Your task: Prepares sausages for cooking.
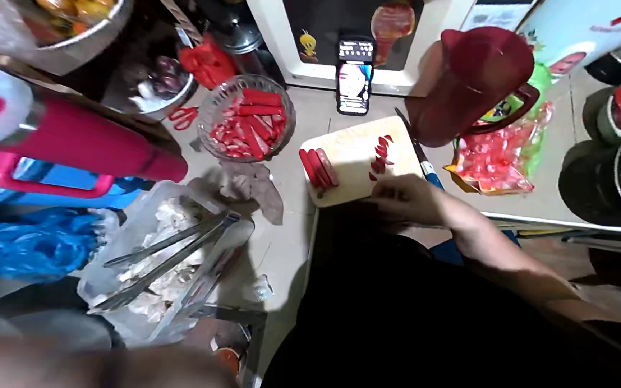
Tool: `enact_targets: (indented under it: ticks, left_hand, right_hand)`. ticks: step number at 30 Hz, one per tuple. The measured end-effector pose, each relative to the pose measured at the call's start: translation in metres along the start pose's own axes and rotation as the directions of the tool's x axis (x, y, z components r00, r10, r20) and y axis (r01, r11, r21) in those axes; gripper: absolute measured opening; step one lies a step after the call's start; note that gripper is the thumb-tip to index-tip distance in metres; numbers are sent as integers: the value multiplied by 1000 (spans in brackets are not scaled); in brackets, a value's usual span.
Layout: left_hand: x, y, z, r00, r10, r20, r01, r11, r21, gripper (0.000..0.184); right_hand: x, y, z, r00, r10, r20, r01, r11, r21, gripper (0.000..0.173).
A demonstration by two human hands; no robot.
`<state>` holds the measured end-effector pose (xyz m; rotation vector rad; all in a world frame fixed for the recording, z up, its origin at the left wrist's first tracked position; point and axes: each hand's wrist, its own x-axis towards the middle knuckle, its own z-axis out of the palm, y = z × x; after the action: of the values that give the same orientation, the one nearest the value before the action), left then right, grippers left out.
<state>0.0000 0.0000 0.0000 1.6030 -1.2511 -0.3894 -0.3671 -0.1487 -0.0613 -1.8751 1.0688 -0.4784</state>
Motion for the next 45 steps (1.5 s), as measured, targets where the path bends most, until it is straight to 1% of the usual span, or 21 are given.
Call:
enact_targets:
  ticks: [1, 2, 3, 5, 7, 9, 11, 13, 14, 16, 17, 18, 20, 24, 27, 29, 32, 36, 39, 43, 45]
  left_hand:
    - [41, -1, 30, 957, 147, 252, -186, 973, 137, 33]
    - [65, 8, 75, 904, 172, 392, -272, 937, 218, 36]
    - [72, 8, 122, 864, 199, 463, -334, 915, 228, 34]
    - [57, -20, 190, 776, 221, 591, -392, 903, 176, 28]
    - [40, -52, 234, 686, 215, 695, -422, 896, 140, 31]
    - [29, -61, 258, 643, 245, 725, -450, 888, 100, 34]
    - [23, -60, 265, 660, 311, 684, -496, 864, 86, 34]
    - [25, -59, 264, 715, 344, 609, -506, 855, 110, 31]
    - [27, -59, 261, 751, 320, 577, -487, 859, 156, 31]
    - [38, -56, 253, 818, 194, 541, -407, 859, 309, 41]
    - [45, -57, 249, 832, 116, 542, -371, 843, 389, 51]
    - [50, -60, 248, 842, 43, 537, -326, 833, 446, 61]
    - [57, -73, 252, 873, -33, 486, -243, 834, 495, 68]
    - [65, -83, 259, 868, -101, 487, -185, 843, 506, 60]
    - [66, -89, 269, 858, -36, 513, -254, 837, 484, 59]
    - [67, -90, 274, 845, 6, 534, -320, 807, 497, 56]
    - [68, -85, 277, 806, 9, 592, -382, 772, 508, 57]
    - [70, -83, 277, 830, -12, 557, -364, 744, 560, 68]
    - [88, -83, 275, 834, 15, 552, -371, 754, 541, 50]
    - [109, -82, 282, 838, 5, 545, -381, 720, 579, 46]
    - [112, -82, 287, 836, 41, 547, -403, 721, 564, 38]
  right_hand:
    - [-5, 7, -6, 992, 47, -119, -54, 997, -56, 17]
    - [-8, 17, -11, 968, 109, -227, -138, 984, -116, 18]
    - [-9, 30, -16, 931, 161, -326, -229, 956, -181, 20]
    - [-6, 55, -21, 855, 316, -413, -441, 861, -255, 29]
    - [-5, 82, -18, 798, 409, -443, -565, 763, -315, 38]
    - [-3, 97, -13, 768, 450, -456, -616, 714, -332, 46]
    - [0, 98, -8, 743, 488, -458, -648, 694, -313, 49]
    - [3, 95, -9, 724, 525, -448, -672, 682, -288, 50]
    - [3, 93, -10, 713, 539, -448, -683, 679, -270, 49]
    - [0, 85, -9, 709, 511, -486, -672, 699, -245, 47]
    - [-3, 79, -6, 719, 459, -521, -640, 730, -239, 45]
    - [-7, 71, -1, 739, 399, -543, -591, 771, -237, 45]
    - [-16, 54, 14, 801, 290, -525, -466, 851, -241, 42]
    - [-26, 49, 38, 926, 320, -199, -352, 922, -158, 47]
    - [-27, 69, 46, 944, 330, -31, -327, 914, -240, 54]
    - [-29, 78, 46, 934, 354, -48, -352, 889, -294, 56]
    - [-30, 85, 38, 910, 379, -166, -413, 864, -288, 58]
    - [-26, 82, 31, 882, 390, -267, -454, 853, -256, 58]
    - [-23, 80, 36, 889, 373, -265, -433, 873, -224, 56]
    - [-17, 78, 44, 896, 378, -235, -425, 881, -206, 55]
    - [-16, 77, 44, 892, 388, -232, -434, 878, -201, 54]
